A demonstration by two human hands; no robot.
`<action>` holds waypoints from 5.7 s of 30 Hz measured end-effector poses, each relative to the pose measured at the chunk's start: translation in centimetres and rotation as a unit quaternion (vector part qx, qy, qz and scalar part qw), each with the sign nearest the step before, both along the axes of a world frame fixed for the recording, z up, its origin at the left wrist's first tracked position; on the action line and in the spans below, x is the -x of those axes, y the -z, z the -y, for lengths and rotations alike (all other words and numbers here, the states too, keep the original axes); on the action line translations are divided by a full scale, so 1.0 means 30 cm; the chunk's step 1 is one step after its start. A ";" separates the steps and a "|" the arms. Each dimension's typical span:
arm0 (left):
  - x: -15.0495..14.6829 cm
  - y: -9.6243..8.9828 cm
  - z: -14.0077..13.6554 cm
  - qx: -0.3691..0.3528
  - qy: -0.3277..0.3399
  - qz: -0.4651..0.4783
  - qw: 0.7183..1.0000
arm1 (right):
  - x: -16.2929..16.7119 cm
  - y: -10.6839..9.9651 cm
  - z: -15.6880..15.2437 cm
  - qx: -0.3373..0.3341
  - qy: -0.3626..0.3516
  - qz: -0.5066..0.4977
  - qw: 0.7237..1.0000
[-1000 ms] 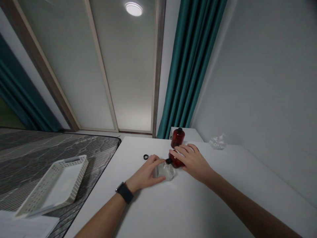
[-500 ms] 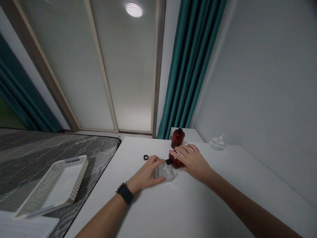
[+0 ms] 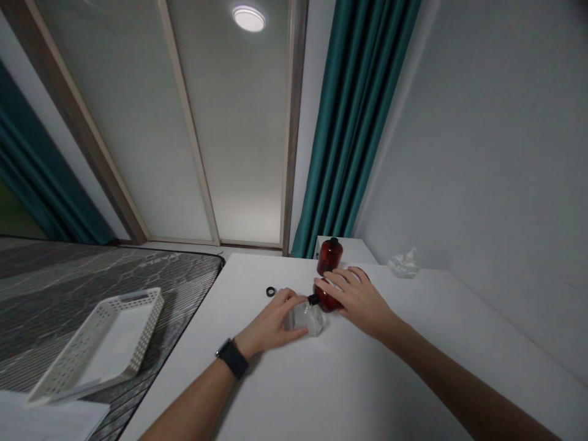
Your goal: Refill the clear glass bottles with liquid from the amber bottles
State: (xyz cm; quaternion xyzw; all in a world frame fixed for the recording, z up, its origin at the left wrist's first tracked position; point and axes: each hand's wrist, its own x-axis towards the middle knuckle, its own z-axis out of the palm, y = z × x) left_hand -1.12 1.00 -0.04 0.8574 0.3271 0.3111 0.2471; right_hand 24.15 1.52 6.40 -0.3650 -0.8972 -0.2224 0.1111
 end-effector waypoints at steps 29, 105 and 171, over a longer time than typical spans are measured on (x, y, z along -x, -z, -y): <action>-0.001 0.010 -0.003 -0.003 0.002 0.003 1.000 | 0.001 0.001 -0.005 -0.015 -0.002 0.007 1.000; 0.000 0.018 -0.002 -0.006 0.003 -0.005 1.000 | 0.008 -0.015 0.000 -0.026 -0.008 0.020 0.999; 0.001 0.016 -0.003 -0.006 0.005 -0.008 1.000 | 0.013 -0.021 -0.001 -0.030 -0.006 0.026 0.999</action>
